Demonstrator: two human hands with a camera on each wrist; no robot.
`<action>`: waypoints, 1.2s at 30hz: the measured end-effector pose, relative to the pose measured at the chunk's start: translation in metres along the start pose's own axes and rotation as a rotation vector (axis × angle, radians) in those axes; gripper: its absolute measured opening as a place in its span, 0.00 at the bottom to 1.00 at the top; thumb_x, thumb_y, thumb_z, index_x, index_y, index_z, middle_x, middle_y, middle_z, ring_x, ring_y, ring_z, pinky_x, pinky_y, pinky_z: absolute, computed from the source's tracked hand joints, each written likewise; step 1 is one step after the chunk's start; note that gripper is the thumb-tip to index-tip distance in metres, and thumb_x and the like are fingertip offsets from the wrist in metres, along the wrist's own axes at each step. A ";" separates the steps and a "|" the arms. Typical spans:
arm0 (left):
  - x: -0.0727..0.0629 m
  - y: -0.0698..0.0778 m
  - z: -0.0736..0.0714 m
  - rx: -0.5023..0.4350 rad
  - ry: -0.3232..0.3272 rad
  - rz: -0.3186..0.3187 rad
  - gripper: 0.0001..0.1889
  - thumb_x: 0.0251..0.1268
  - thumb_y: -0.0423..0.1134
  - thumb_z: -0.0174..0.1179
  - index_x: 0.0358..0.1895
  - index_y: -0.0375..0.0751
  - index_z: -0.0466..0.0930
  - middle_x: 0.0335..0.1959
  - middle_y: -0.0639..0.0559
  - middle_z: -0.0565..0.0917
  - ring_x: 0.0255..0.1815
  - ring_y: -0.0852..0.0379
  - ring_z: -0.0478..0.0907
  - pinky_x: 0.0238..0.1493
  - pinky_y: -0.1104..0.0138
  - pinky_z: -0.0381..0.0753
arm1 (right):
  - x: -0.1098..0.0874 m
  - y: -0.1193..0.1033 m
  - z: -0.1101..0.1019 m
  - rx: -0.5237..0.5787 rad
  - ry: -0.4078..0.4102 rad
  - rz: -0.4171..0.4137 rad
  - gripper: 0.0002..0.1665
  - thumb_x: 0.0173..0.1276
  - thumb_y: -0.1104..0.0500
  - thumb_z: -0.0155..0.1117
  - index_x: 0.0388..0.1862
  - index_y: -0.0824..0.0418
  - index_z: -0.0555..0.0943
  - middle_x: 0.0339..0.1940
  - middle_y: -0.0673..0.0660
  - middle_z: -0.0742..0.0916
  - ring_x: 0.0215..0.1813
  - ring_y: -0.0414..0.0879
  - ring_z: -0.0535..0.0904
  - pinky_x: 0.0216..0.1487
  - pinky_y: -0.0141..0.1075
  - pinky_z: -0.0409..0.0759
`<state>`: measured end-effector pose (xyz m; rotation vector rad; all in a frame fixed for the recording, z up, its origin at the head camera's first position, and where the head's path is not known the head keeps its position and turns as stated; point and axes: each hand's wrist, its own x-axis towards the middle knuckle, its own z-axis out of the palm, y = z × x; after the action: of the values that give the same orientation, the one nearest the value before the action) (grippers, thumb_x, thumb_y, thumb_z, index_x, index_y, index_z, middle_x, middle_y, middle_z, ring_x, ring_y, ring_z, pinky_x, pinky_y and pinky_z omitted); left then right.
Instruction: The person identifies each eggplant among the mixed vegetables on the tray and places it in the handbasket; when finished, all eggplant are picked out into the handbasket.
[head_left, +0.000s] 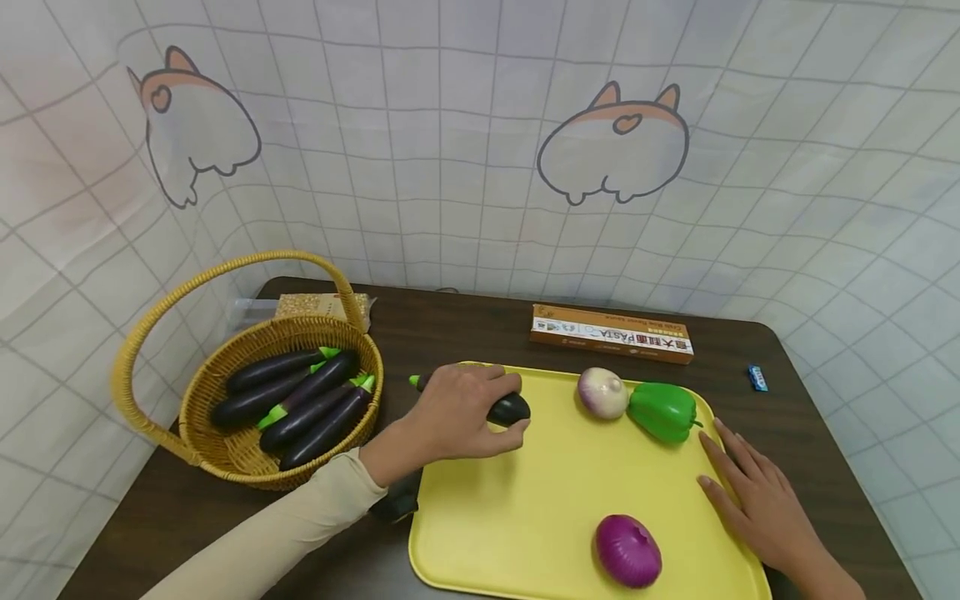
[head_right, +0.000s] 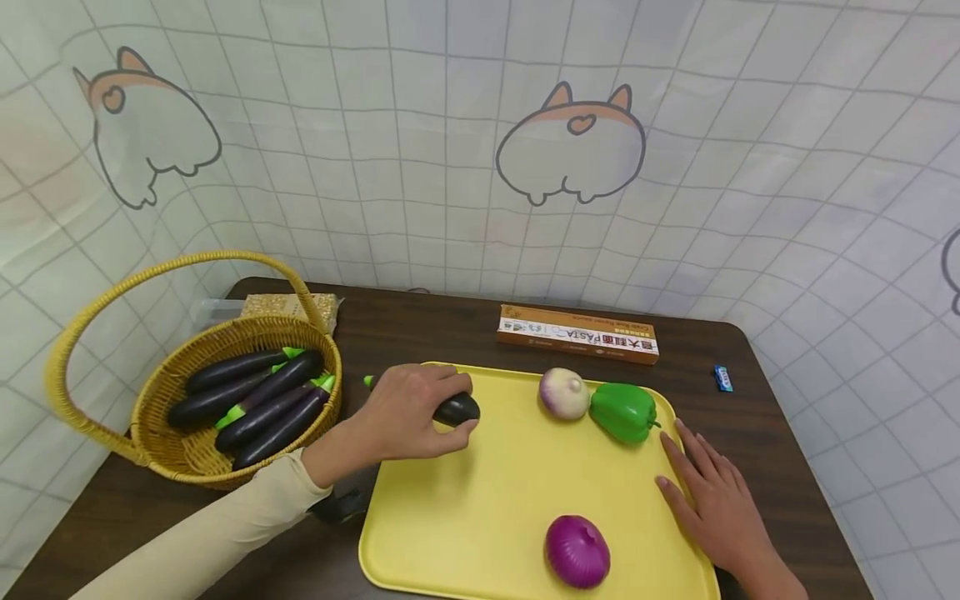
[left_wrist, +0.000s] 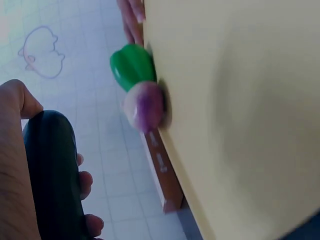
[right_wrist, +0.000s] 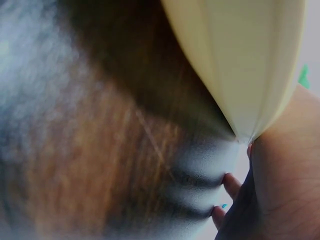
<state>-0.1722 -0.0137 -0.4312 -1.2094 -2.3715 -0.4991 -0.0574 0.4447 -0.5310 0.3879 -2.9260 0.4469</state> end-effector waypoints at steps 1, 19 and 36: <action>-0.002 -0.004 -0.005 0.012 -0.001 -0.003 0.16 0.63 0.59 0.62 0.39 0.52 0.82 0.27 0.61 0.75 0.21 0.63 0.67 0.20 0.67 0.66 | 0.000 -0.001 -0.001 0.002 0.000 0.001 0.39 0.84 0.50 0.58 0.87 0.51 0.59 0.88 0.57 0.54 0.80 0.73 0.55 0.76 0.69 0.44; -0.087 -0.074 -0.074 0.105 -0.031 -0.237 0.16 0.64 0.61 0.65 0.30 0.56 0.78 0.23 0.64 0.72 0.19 0.64 0.64 0.19 0.65 0.65 | 0.000 -0.002 -0.002 -0.006 -0.010 0.011 0.39 0.84 0.49 0.57 0.88 0.51 0.58 0.88 0.57 0.54 0.80 0.73 0.55 0.77 0.68 0.43; -0.160 -0.108 -0.104 0.211 -0.186 -0.323 0.20 0.64 0.62 0.69 0.42 0.48 0.86 0.37 0.52 0.84 0.33 0.52 0.79 0.31 0.53 0.80 | -0.001 -0.001 -0.002 -0.002 0.003 0.006 0.39 0.84 0.50 0.58 0.88 0.50 0.58 0.88 0.56 0.54 0.80 0.73 0.56 0.76 0.70 0.44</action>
<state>-0.1545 -0.2322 -0.4403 -0.8140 -2.7159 -0.2316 -0.0565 0.4445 -0.5294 0.3783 -2.9251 0.4450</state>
